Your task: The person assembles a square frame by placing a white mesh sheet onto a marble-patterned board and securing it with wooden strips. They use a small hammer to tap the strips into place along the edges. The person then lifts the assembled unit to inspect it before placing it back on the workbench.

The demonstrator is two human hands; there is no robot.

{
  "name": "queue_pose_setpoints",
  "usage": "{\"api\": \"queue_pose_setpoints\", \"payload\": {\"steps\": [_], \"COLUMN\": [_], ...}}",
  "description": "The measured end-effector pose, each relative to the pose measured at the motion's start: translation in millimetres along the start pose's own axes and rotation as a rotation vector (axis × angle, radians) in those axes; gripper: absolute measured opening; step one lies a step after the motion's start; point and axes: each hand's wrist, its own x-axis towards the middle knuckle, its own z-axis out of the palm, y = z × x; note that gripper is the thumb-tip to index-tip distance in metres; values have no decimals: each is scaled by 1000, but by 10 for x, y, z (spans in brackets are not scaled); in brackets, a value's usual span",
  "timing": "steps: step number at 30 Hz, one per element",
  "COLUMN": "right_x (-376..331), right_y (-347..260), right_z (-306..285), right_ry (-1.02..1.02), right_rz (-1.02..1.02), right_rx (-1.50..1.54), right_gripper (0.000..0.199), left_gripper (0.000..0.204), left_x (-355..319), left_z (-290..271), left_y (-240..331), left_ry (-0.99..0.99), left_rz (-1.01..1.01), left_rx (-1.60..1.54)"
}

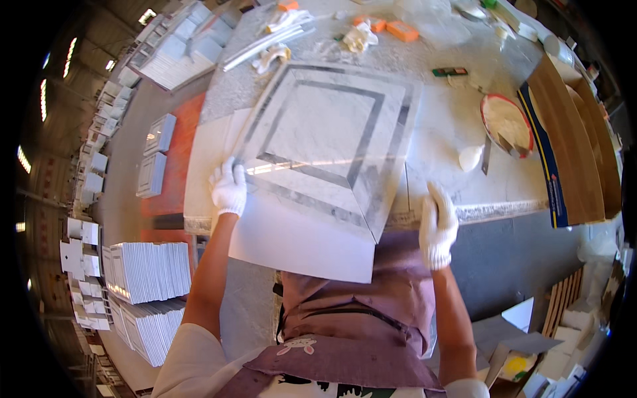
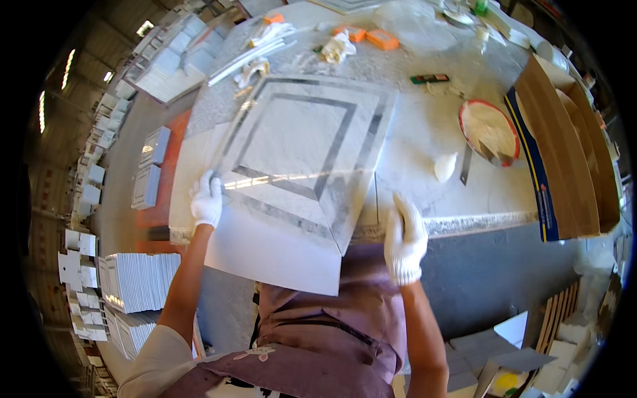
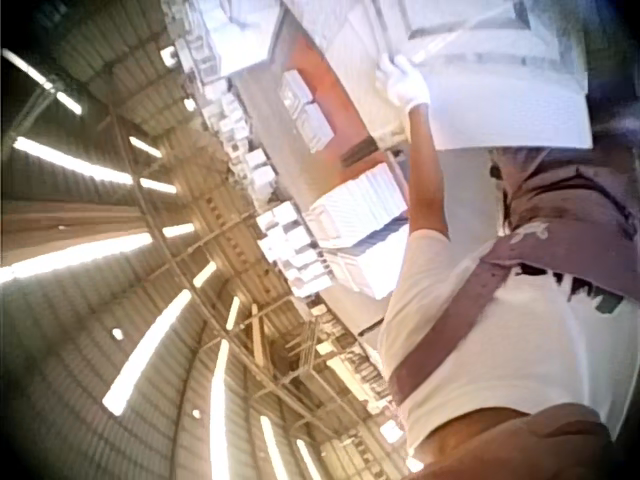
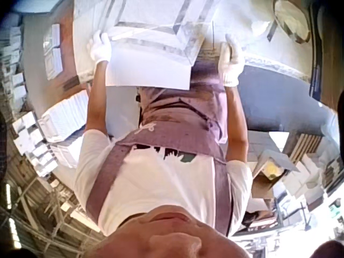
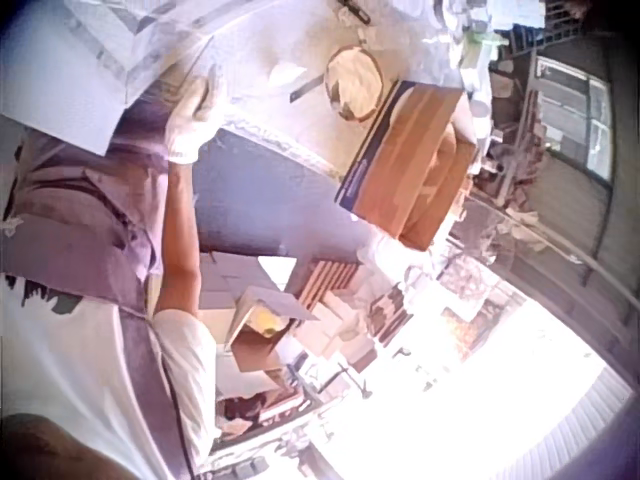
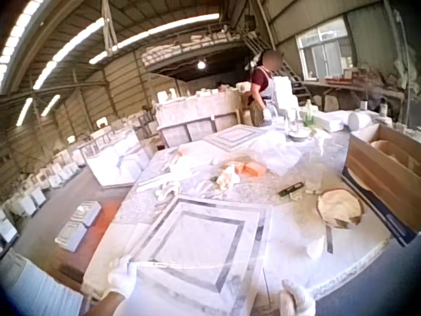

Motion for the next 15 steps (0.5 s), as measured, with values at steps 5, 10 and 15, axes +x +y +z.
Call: {"api": "queue_pose_setpoints", "payload": {"steps": [5,10,15], "right_x": [-843,-947,-783], "right_y": [-134,-261,-365], "right_z": [-149,-56,-136], "right_ry": [-165,-404,-446], "right_rz": [174,198,231], "right_rx": [331,233,79], "right_gripper": [49,71,67], "left_gripper": [36,36,37], "left_x": [171,102,-135], "left_z": [-80,-160,-313], "left_y": [266,232,285], "left_ry": [76,25,-43], "left_rz": [25,-11,-27], "left_rx": [23,-53,-70]}}
